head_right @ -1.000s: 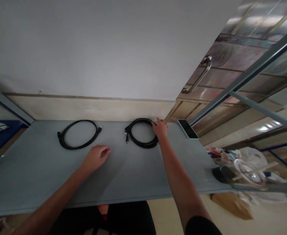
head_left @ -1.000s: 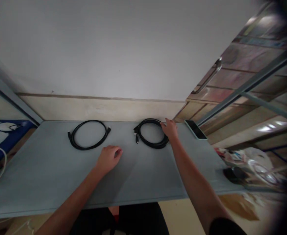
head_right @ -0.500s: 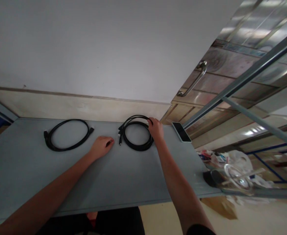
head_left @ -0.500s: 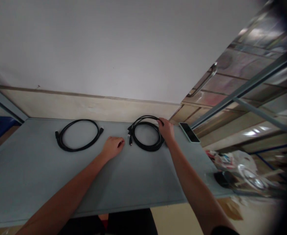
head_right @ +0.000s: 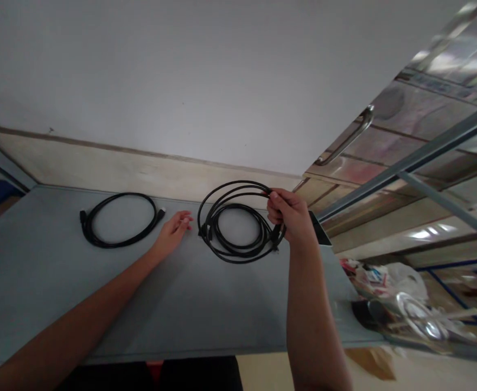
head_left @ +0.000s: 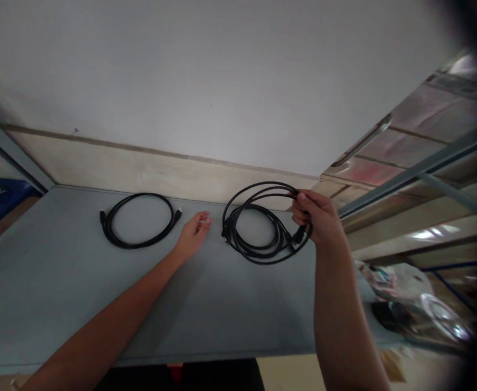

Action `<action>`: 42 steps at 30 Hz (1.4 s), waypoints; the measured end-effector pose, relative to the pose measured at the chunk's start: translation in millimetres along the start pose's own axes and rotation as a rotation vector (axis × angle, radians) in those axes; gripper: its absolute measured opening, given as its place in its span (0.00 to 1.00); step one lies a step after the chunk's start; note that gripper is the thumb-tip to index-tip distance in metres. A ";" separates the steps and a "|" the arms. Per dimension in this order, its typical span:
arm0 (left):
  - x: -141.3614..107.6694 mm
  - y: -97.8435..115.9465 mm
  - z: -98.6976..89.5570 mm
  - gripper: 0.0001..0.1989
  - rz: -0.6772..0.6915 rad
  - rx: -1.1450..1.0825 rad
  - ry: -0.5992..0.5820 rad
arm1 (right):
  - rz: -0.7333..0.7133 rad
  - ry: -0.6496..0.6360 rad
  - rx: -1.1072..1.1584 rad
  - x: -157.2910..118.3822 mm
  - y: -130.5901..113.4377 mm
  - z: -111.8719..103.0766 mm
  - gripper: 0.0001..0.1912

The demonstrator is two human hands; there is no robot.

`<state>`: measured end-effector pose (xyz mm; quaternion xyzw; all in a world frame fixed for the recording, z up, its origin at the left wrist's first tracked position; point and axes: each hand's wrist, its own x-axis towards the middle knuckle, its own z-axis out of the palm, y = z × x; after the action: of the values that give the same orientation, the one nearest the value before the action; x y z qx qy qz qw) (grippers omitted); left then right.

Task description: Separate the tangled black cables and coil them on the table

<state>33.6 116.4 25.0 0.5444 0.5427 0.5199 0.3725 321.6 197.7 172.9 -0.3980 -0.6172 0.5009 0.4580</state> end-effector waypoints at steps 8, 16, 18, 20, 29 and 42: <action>4.4 12.2 -20.5 0.29 -0.252 -0.535 -0.251 | 0.100 -0.057 0.151 -0.7 36.9 60.1 0.15; 17.1 4.1 -36.2 0.25 -0.291 -0.411 -0.201 | 0.148 -0.011 0.138 -6.0 98.3 82.8 0.18; 19.3 2.0 -38.6 0.24 -0.196 -0.225 -0.182 | 0.107 -0.024 0.053 -6.9 105.5 83.9 0.18; 19.9 2.5 -42.5 0.21 -0.037 0.001 -0.142 | 0.055 -0.033 -0.074 -7.1 111.1 86.5 0.18; 17.6 5.9 -58.5 0.17 0.175 0.355 -0.197 | -0.230 0.009 -0.335 -12.1 101.6 88.4 0.19; 17.0 12.8 -50.9 0.15 0.141 0.445 0.015 | -0.451 -0.054 -0.670 -12.6 107.7 93.2 0.18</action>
<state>-15.4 123.3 49.4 0.6459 0.6073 0.4162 0.2019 238.5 181.6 57.7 -0.3665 -0.8299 0.1694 0.3850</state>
